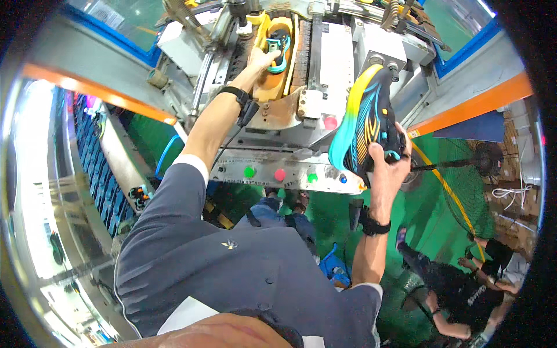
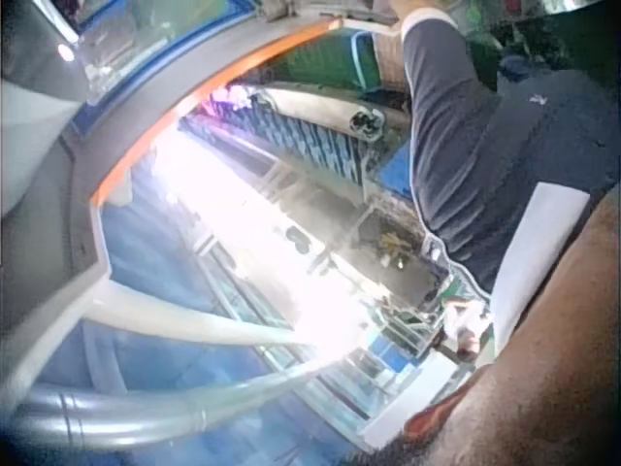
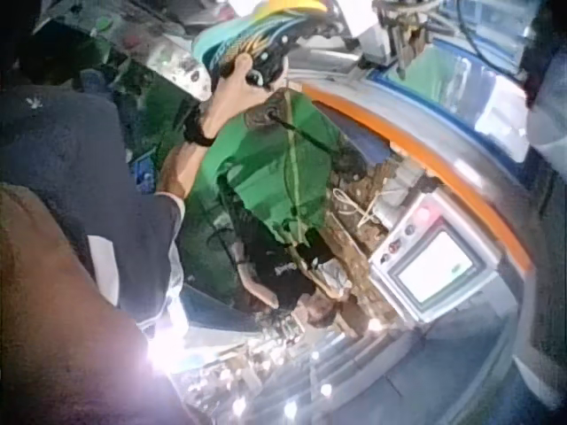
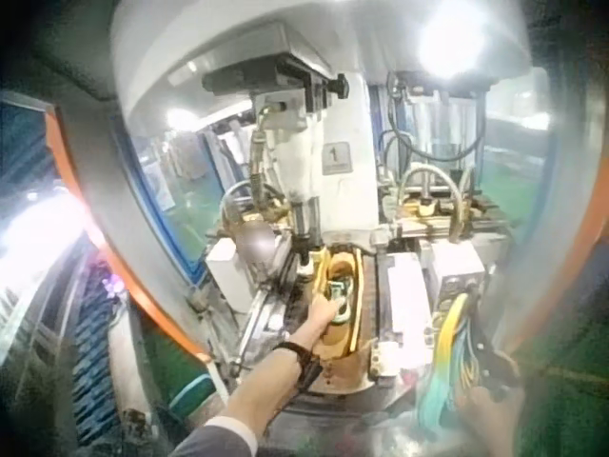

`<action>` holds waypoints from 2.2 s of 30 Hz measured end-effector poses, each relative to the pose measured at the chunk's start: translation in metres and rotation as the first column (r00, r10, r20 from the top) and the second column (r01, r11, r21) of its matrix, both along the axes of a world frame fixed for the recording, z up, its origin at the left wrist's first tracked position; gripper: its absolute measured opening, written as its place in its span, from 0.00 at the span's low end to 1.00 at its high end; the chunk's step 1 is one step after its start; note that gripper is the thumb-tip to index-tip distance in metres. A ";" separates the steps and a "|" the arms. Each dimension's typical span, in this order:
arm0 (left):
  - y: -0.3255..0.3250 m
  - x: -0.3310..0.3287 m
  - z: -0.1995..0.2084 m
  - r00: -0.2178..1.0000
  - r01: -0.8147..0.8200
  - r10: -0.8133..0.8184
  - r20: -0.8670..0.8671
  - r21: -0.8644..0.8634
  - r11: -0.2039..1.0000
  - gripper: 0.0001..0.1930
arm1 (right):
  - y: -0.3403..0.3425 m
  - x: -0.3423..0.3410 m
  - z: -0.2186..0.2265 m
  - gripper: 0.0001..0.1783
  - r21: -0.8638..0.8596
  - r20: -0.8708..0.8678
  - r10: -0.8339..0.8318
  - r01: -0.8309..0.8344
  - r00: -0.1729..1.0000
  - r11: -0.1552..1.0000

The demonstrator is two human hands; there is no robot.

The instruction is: Operating a shoe lasting or sole attaching machine and placing finished shoes on a conveyor belt.

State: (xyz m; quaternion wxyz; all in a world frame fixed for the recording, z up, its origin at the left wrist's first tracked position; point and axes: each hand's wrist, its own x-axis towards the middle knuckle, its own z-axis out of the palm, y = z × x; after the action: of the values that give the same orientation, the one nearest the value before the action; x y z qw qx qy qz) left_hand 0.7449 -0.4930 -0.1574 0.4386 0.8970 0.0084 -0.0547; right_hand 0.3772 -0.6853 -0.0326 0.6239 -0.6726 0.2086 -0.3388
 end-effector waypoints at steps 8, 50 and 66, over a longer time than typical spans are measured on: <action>-0.024 0.072 -0.065 0.998 -0.034 0.023 0.065 0.180 0.983 0.27 | -0.005 0.059 -0.002 0.29 -0.193 -0.169 -0.143 0.110 0.975 0.975; 0.264 -0.467 0.079 0.738 -0.646 0.522 -0.428 -0.673 0.361 0.18 | 0.288 0.105 -0.299 0.07 -0.660 -0.478 0.662 -0.734 0.577 0.163; 0.244 -0.540 0.076 0.516 -0.761 0.717 -0.468 -0.634 0.134 0.21 | 0.278 0.113 -0.310 0.11 -0.512 -0.498 0.784 -0.855 0.371 0.080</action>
State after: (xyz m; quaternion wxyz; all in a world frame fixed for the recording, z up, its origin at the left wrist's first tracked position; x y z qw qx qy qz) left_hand 0.2052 -0.2486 -0.0816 0.7495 0.4775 0.4340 0.1480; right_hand 0.4903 -0.4075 -0.3429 0.3785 -0.8655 -0.3242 0.0513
